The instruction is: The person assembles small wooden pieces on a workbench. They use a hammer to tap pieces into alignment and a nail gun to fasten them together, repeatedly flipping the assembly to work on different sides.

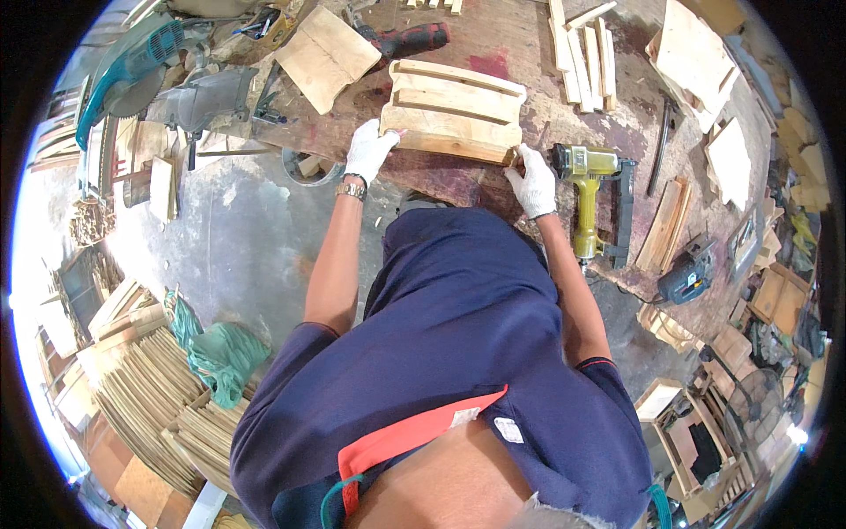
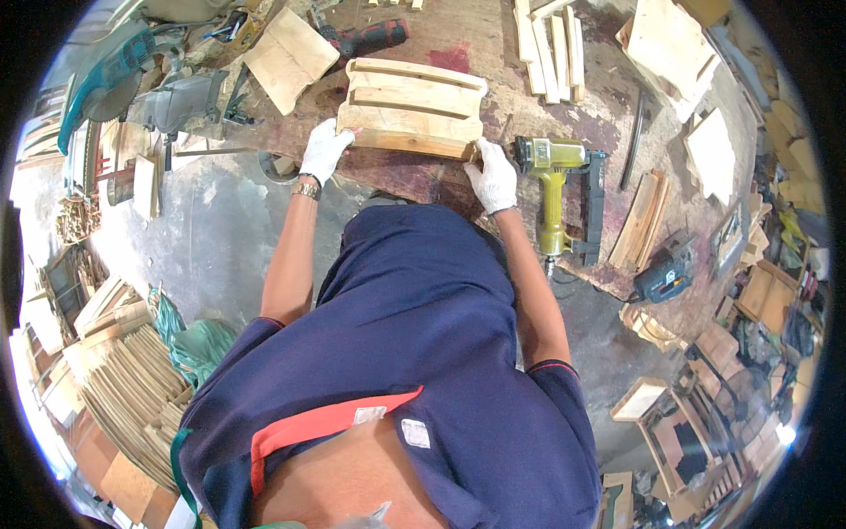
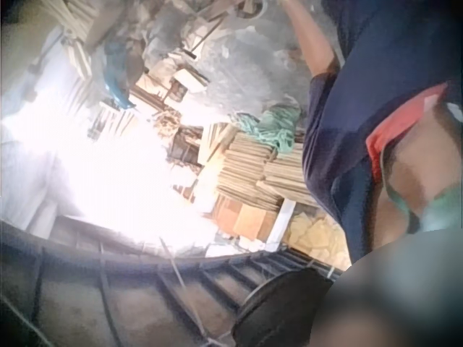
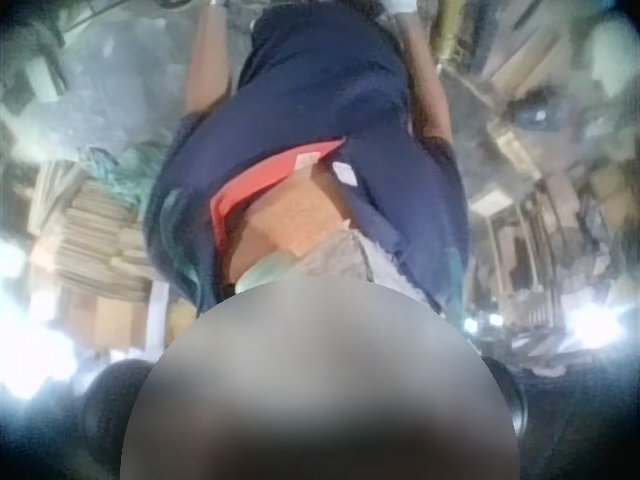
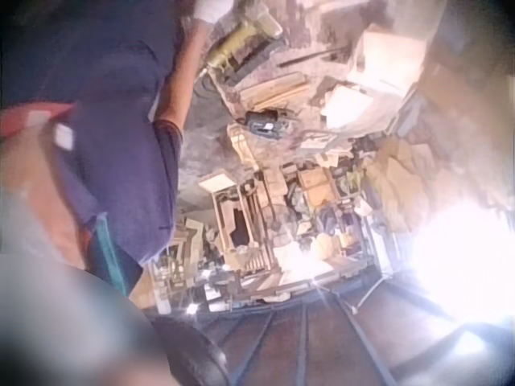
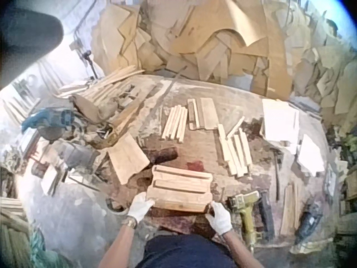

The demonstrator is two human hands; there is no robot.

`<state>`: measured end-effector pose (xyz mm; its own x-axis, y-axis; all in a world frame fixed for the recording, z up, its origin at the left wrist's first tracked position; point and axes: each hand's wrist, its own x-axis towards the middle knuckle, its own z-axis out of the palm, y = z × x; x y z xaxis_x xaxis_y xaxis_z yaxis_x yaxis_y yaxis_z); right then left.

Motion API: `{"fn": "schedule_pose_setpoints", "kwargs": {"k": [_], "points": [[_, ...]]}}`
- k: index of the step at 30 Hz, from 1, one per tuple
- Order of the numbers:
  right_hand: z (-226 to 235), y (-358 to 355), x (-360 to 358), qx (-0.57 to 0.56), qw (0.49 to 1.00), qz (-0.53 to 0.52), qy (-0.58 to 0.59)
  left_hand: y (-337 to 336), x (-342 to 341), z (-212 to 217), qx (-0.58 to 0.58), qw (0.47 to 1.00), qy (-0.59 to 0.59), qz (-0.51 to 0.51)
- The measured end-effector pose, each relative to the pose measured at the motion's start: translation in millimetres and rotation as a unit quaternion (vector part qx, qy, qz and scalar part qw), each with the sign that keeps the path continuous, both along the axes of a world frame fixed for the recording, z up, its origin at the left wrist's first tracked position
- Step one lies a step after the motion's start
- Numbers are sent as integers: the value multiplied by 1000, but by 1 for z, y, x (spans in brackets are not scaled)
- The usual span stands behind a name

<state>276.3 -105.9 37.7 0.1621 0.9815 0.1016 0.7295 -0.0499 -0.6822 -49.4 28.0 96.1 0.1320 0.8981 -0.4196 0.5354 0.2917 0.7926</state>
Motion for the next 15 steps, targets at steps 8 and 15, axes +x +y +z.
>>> {"fn": "schedule_pose_setpoints", "kwargs": {"k": [8,15], "points": [[-13,-2,1,9,999,-17,32,-1,0,-1,0,1000,-11,2],[-12,-3,2,10,999,-11,30,-1,-2,-5,-1,1000,-20,4]]}}
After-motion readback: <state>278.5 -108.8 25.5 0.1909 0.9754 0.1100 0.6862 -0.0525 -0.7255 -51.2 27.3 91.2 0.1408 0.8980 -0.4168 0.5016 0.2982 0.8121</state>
